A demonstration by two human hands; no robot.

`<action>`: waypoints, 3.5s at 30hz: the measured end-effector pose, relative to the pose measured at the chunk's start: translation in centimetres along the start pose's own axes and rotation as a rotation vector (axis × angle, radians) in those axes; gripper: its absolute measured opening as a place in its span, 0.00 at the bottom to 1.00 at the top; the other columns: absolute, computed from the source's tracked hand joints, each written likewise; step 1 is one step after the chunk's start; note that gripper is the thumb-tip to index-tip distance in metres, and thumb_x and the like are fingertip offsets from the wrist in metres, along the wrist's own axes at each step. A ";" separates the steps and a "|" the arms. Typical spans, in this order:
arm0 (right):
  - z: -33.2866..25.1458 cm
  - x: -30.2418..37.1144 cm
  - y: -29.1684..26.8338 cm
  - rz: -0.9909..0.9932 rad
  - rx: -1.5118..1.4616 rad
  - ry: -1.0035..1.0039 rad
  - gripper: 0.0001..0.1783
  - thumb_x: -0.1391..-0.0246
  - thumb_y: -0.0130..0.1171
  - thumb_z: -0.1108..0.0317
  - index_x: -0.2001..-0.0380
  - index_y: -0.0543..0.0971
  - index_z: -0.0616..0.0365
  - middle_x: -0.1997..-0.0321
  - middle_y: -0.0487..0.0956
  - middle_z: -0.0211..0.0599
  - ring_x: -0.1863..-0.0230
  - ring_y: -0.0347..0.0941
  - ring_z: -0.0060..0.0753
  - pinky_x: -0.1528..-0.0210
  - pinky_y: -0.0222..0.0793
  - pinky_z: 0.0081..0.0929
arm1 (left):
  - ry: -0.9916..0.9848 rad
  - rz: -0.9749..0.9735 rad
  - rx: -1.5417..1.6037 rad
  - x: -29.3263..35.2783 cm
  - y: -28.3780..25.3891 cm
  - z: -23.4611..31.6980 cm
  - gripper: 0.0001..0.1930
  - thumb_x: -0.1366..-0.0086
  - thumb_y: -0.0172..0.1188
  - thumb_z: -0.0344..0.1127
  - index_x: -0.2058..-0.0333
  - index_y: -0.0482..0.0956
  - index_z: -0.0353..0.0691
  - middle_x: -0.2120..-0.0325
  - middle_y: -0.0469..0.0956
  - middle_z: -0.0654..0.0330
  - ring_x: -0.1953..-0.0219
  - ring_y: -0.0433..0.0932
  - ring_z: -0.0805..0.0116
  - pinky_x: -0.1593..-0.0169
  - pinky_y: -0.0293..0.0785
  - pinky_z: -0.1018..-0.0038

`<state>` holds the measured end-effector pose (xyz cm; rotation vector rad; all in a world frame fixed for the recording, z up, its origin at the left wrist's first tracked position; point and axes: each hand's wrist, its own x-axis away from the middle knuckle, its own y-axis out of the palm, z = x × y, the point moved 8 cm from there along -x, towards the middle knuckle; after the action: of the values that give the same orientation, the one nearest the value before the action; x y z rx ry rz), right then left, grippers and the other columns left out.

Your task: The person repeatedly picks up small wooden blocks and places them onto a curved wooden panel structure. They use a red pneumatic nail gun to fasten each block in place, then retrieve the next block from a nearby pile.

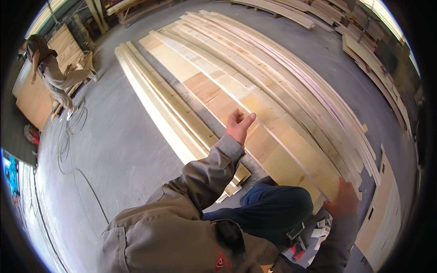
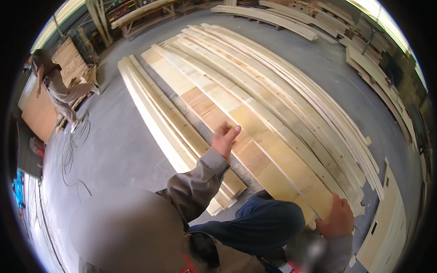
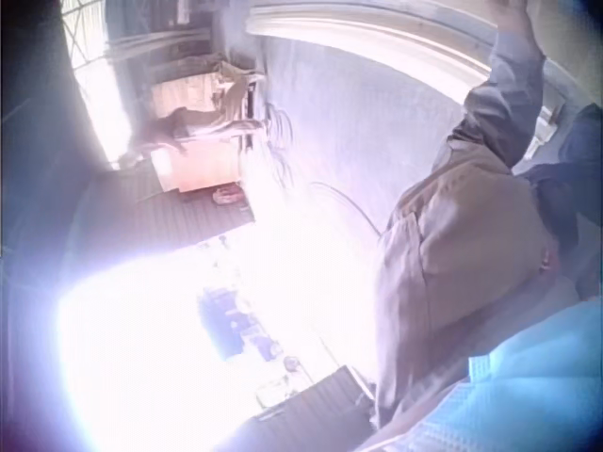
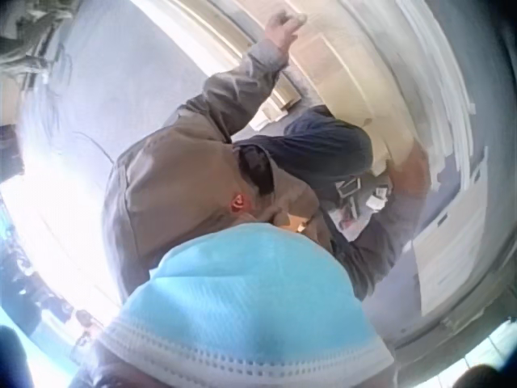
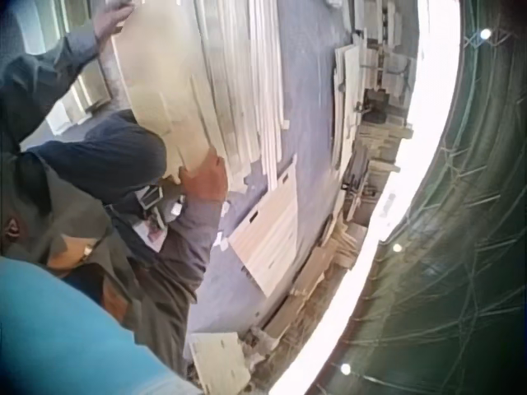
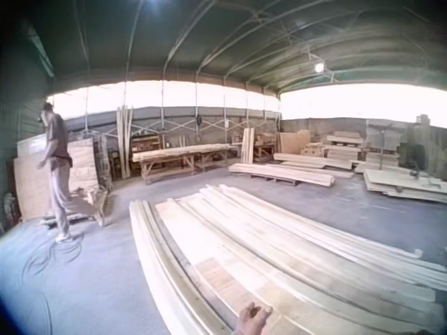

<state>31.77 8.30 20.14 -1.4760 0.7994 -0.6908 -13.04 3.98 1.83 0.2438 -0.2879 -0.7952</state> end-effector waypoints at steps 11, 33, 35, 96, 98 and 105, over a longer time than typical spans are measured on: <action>-0.2 0.3 1.2 0.046 -0.131 -0.084 0.48 0.69 0.74 0.65 0.37 0.72 0.57 0.52 0.78 0.55 0.48 0.76 0.62 0.46 0.76 0.51 | -0.304 -0.059 0.400 -1.2 4.8 -3.2 0.12 0.28 0.67 0.37 0.51 0.81 0.38 0.60 0.86 0.55 0.61 0.87 0.62 0.59 0.87 0.65; -19.5 -11.9 7.9 -0.279 -0.154 -0.123 0.36 0.59 0.72 0.52 0.48 0.75 0.60 0.49 0.79 0.56 0.47 0.78 0.63 0.46 0.74 0.55 | -0.128 0.385 0.336 -11.3 -18.2 2.0 0.10 0.31 0.68 0.30 0.56 0.82 0.29 0.61 0.85 0.49 0.62 0.87 0.52 0.60 0.90 0.56; -22.6 -13.1 9.1 -0.353 -0.088 -0.155 0.36 0.57 0.72 0.51 0.48 0.75 0.60 0.47 0.80 0.55 0.47 0.78 0.61 0.45 0.75 0.54 | -0.214 0.474 0.256 -12.7 -22.4 0.4 0.10 0.30 0.68 0.32 0.57 0.82 0.32 0.63 0.84 0.51 0.64 0.86 0.54 0.62 0.89 0.60; -8.0 -11.3 10.9 0.261 -0.858 0.192 0.27 0.43 0.75 0.66 0.43 0.80 0.63 0.53 0.87 0.48 0.53 0.85 0.35 0.53 0.81 0.30 | -0.384 0.223 -0.836 -7.0 -27.8 -23.7 0.16 0.32 0.72 0.43 0.54 0.86 0.37 0.69 0.86 0.56 0.72 0.84 0.68 0.73 0.79 0.70; -7.2 -11.0 10.2 0.316 -0.910 0.220 0.26 0.41 0.74 0.68 0.42 0.79 0.64 0.52 0.86 0.46 0.53 0.84 0.33 0.53 0.81 0.29 | -0.398 0.249 -0.844 -4.3 -25.7 -23.8 0.13 0.33 0.71 0.40 0.55 0.86 0.38 0.67 0.87 0.59 0.74 0.83 0.70 0.74 0.77 0.72; -0.8 -3.8 5.3 0.542 -0.997 0.394 0.26 0.37 0.70 0.73 0.38 0.76 0.68 0.52 0.85 0.40 0.52 0.81 0.26 0.47 0.78 0.25 | -0.381 -0.018 -0.772 2.4 -22.2 -24.6 0.16 0.33 0.71 0.40 0.57 0.86 0.31 0.67 0.87 0.55 0.70 0.85 0.68 0.65 0.82 0.70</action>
<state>28.49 10.91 15.06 -1.8629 1.9489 -0.1284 -17.71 -10.16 -27.82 -0.6374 -0.3147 -0.9131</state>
